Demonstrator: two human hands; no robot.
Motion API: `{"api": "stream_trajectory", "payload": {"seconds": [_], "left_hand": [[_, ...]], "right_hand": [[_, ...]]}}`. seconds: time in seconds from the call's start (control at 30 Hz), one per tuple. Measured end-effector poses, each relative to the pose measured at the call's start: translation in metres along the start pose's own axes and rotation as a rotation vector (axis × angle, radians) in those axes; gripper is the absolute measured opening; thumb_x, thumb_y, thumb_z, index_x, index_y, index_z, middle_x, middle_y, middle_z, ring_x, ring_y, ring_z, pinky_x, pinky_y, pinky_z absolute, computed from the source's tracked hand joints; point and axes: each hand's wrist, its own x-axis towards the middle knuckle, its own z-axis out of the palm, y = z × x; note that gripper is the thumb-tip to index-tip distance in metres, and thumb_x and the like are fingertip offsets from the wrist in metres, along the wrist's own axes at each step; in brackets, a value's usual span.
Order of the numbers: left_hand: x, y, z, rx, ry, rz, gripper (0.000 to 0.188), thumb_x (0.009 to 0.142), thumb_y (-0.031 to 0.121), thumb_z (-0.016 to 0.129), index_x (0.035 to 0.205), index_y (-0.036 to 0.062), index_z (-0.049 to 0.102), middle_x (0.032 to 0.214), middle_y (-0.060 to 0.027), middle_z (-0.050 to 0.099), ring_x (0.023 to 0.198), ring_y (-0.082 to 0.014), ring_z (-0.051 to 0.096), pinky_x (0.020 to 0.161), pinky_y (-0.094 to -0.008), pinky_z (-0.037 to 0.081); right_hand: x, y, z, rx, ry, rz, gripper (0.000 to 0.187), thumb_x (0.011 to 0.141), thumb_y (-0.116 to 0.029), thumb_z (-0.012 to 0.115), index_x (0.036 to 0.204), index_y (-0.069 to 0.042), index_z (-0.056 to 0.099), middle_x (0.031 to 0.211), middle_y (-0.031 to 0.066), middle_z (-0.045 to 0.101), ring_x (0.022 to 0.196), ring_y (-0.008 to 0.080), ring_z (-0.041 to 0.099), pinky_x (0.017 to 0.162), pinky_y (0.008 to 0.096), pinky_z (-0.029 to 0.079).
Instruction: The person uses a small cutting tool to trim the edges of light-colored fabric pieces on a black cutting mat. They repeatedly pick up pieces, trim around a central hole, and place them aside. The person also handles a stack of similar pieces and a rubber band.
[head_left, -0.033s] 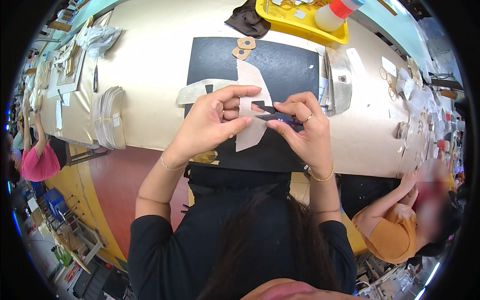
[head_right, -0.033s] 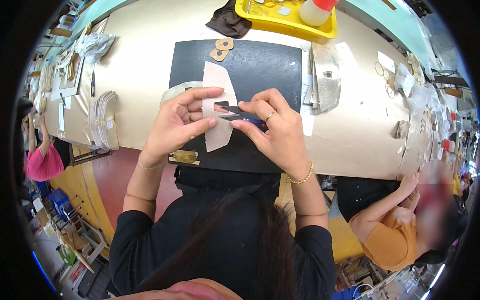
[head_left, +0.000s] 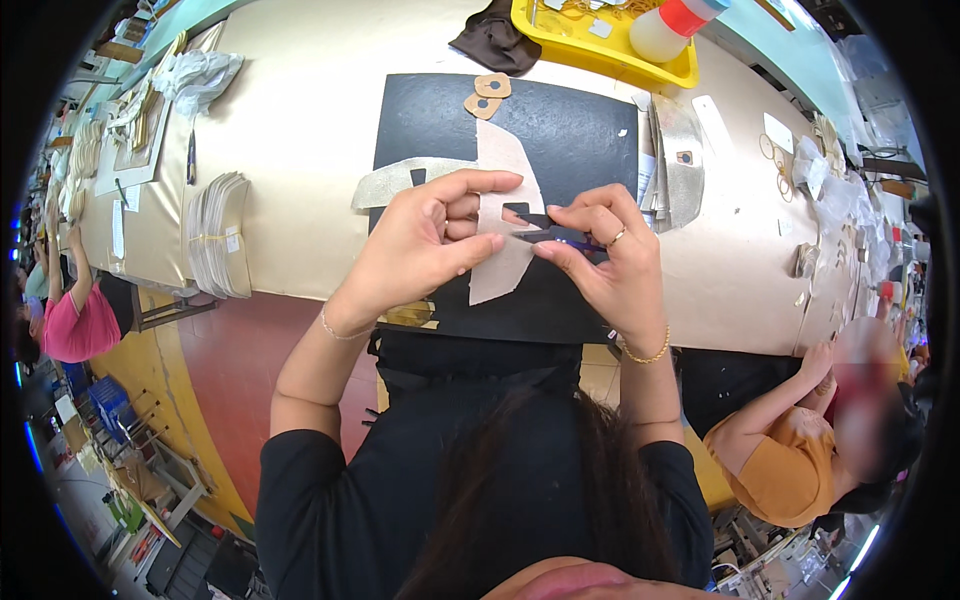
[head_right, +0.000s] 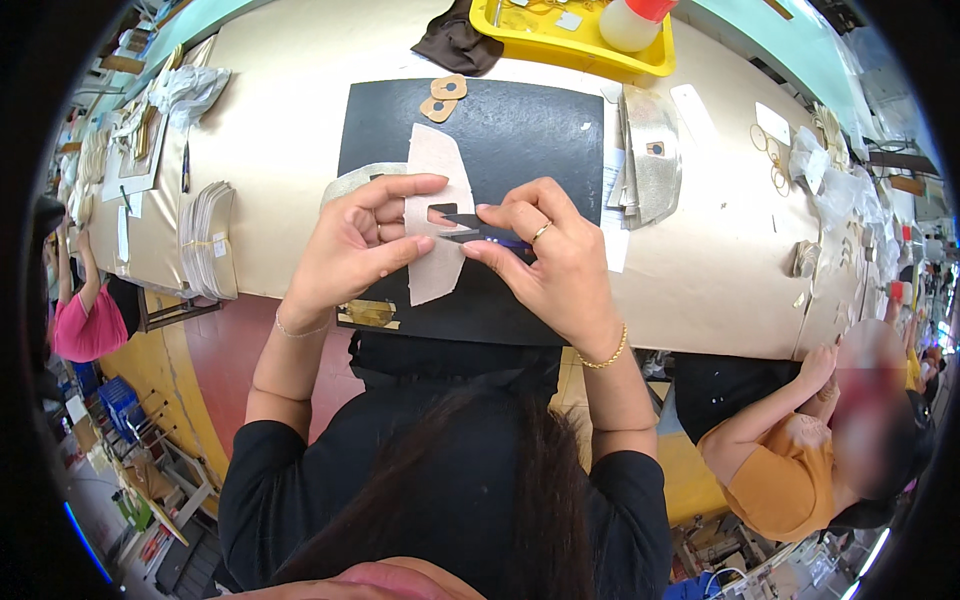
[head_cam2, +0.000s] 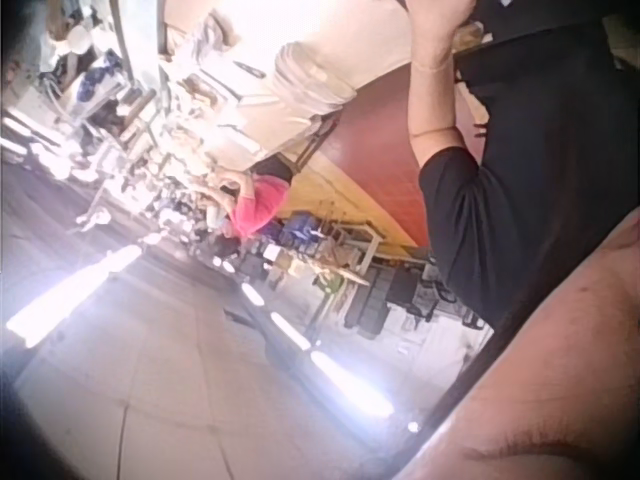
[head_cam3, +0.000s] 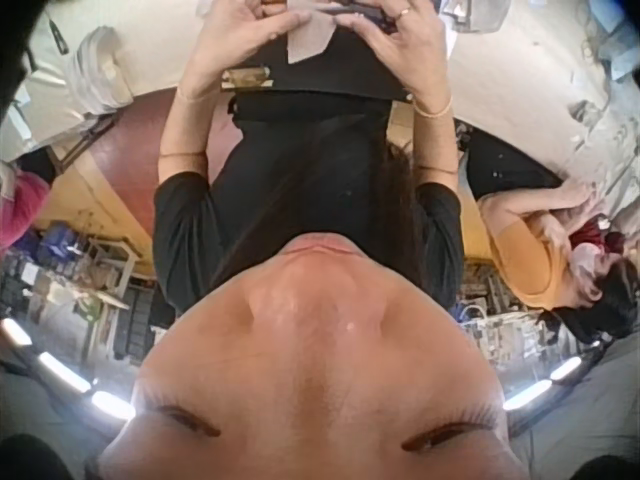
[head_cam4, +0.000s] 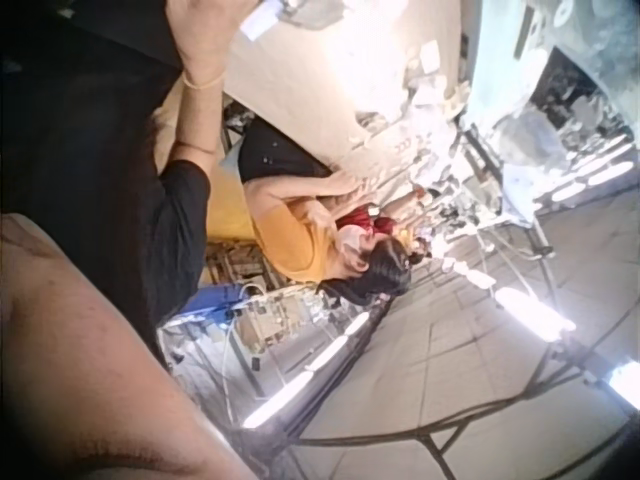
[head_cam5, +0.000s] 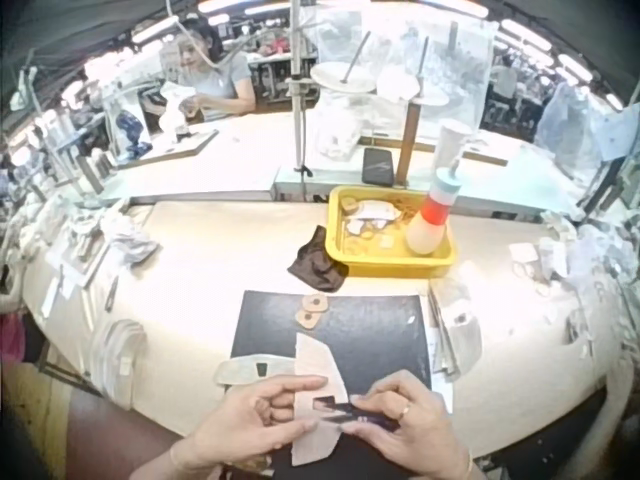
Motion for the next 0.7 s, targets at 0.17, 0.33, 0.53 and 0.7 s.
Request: {"api": "stream_trajectory", "payload": {"seconds": [0.17,0.33,0.53,0.7], "left_hand": [[0.01,-0.002,-0.002,-0.056,0.01,-0.008,0.051,0.087,-0.005,0.069,0.135,-0.0043,0.053,0.109,-0.0129,0.071,0.097,-0.0127,0.068,0.082,-0.0227,0.055],[0.011,-0.005,-0.004,-0.089,0.01,-0.04,0.051,0.086,-0.005,0.07,0.134,-0.0044,0.054,0.106,-0.0125,0.072,0.096,-0.013,0.069,0.083,-0.0237,0.055],[0.01,-0.004,-0.005,-0.09,0.009,-0.063,0.052,0.084,-0.005,0.072,0.134,-0.0041,0.055,0.108,-0.0133,0.073,0.096,-0.0135,0.069,0.085,-0.0247,0.056],[0.009,-0.002,-0.007,-0.118,-0.01,-0.069,0.052,0.084,-0.005,0.073,0.133,-0.0037,0.056,0.108,-0.0126,0.073,0.096,-0.013,0.069,0.085,-0.025,0.055]], "right_hand": [[0.003,0.002,0.0,-0.01,-0.007,-0.001,0.03,0.071,-0.017,0.087,0.094,-0.002,0.072,0.088,0.0075,0.061,0.075,0.0191,0.062,0.063,0.0295,0.049],[0.005,0.001,0.002,-0.051,-0.006,-0.041,0.03,0.071,-0.015,0.087,0.093,-0.001,0.072,0.088,0.0071,0.061,0.076,0.0173,0.061,0.063,0.0283,0.048],[0.007,-0.001,0.002,-0.072,-0.003,-0.063,0.028,0.072,-0.02,0.085,0.089,-0.002,0.071,0.087,0.0076,0.062,0.073,0.0242,0.065,0.062,0.0332,0.052],[0.006,-0.002,0.003,-0.068,-0.003,-0.06,0.026,0.071,-0.018,0.085,0.087,-0.002,0.071,0.085,0.0073,0.062,0.071,0.0237,0.064,0.061,0.0333,0.051]]}}
